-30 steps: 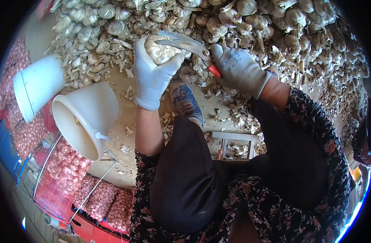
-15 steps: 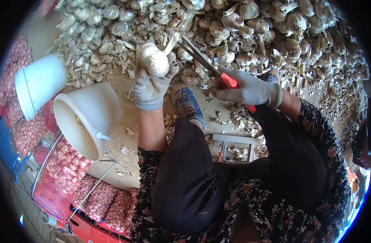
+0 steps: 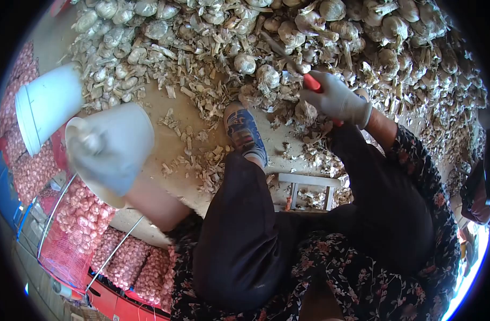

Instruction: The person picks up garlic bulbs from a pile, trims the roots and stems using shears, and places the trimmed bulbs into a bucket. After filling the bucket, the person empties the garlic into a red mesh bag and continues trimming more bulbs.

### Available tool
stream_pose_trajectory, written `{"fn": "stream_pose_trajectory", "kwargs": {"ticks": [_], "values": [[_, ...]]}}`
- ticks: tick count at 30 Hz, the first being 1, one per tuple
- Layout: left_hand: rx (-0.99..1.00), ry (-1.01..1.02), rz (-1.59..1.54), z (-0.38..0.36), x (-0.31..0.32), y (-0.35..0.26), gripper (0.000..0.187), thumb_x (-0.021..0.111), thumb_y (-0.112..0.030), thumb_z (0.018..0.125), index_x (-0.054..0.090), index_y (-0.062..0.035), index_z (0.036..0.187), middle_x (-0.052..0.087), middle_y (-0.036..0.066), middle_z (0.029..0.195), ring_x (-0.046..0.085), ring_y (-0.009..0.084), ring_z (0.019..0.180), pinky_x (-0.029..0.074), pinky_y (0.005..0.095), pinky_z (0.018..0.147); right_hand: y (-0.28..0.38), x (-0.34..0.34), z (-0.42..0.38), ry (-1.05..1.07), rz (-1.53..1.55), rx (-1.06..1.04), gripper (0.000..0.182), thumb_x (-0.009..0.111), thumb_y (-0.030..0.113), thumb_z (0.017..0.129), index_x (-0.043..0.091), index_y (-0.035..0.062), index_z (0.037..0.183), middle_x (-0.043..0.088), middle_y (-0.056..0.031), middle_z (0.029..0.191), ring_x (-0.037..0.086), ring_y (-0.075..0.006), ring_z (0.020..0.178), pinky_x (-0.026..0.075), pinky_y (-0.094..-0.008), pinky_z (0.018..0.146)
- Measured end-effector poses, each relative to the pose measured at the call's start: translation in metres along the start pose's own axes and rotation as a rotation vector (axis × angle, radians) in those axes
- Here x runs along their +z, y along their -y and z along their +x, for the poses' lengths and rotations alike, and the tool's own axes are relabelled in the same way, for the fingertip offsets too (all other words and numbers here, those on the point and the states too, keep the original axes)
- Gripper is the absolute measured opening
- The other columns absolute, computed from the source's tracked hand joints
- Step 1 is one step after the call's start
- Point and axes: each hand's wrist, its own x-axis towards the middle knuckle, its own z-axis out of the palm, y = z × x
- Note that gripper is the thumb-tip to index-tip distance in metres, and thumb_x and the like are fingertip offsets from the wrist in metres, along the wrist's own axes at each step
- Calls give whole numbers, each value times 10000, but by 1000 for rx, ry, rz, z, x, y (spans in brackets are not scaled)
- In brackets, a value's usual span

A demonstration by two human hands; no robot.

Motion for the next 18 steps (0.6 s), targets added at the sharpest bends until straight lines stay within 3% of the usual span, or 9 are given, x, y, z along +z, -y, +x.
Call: {"fn": "stream_pose_trajectory", "kwargs": {"ticks": [1, 2, 4, 6, 9, 10, 12, 15, 18], "values": [[-124, 46, 346, 24, -21, 19, 223, 613, -148, 817, 572, 8, 971, 601, 106, 865, 581, 191, 664, 497, 281, 566, -14, 0, 2, -105, -152, -58, 267, 609, 262, 838, 553, 15, 922, 603, -164, 735, 622, -274, 691, 478, -392, 661], [-168, 6, 708, 35, -32, 31, 250, 624, -147, 807, 565, 6, 995, 595, 110, 889, 581, 195, 696, 496, 289, 592, -16, -5, 1, -53, -230, -1, 288, 596, 278, 837, 534, 18, 945, 612, -182, 756, 633, -323, 733, 478, -419, 686], [-39, 49, 908, 21, -22, 27, 311, 647, -146, 787, 550, 2, 1043, 584, 117, 936, 580, 202, 759, 494, 304, 644, -26, -1, 3, -33, -296, -1, 308, 588, 299, 843, 520, 20, 954, 616, -193, 777, 632, -346, 762, 475, -432, 703], [-22, 349, 506, -16, 23, 13, 378, 669, -145, 767, 536, -2, 1091, 572, 124, 983, 580, 209, 822, 491, 320, 697, -34, 2, 9, -8, -373, -12, 343, 558, 339, 859, 490, 21, 967, 621, -222, 846, 620, -388, 841, 468, -457, 746], [-433, 1025, -91, -91, 109, -34, 484, 703, -143, 737, 514, -8, 1162, 555, 135, 1053, 580, 219, 916, 488, 344, 775, -21, -5, 8, 33, -360, 97, 365, 534, 321, 842, 515, -20, 970, 617, -237, 884, 611, -382, 913, 469, -439, 820], [0, 1195, -36, -115, 142, -27, 503, 701, -185, 735, 515, -38, 1179, 550, 169, 1140, 593, 282, 975, 482, 402, 831, -27, -3, 10, 37, -364, 102, 373, 526, 325, 850, 500, -23, 983, 615, -242, 880, 612, -384, 912, 469, -441, 820], [72, 1558, 340, -143, 179, -30, 639, 723, -306, 717, 474, -46, 1245, 496, 197, 1289, 555, 335, 1113, 448, 412, 927, -22, -5, 6, 51, -361, 116, 381, 522, 331, 853, 495, -25, 987, 614, -248, 883, 613, -385, 912, 470, -440, 821], [-128, 1637, 212, -134, 185, -22, 721, 747, -344, 691, 442, -28, 1263, 511, 201, 1269, 564, 339, 1090, 444, 424, 929, -29, -1, 4, 41, -342, 98, 345, 543, 322, 862, 457, 20, 1005, 613, -227, 818, 625, -393, 823, 479, -444, 741], [-393, 1425, -348, -143, 171, 5, 725, 806, -258, 635, 463, -10, 1224, 569, 147, 1163, 578, 220, 1019, 462, 346, 892, -27, 6, 0, 50, -393, 85, 404, 567, 334, 855, 424, -2, 1027, 605, -242, 818, 621, -399, 809, 481, -451, 717]]}}
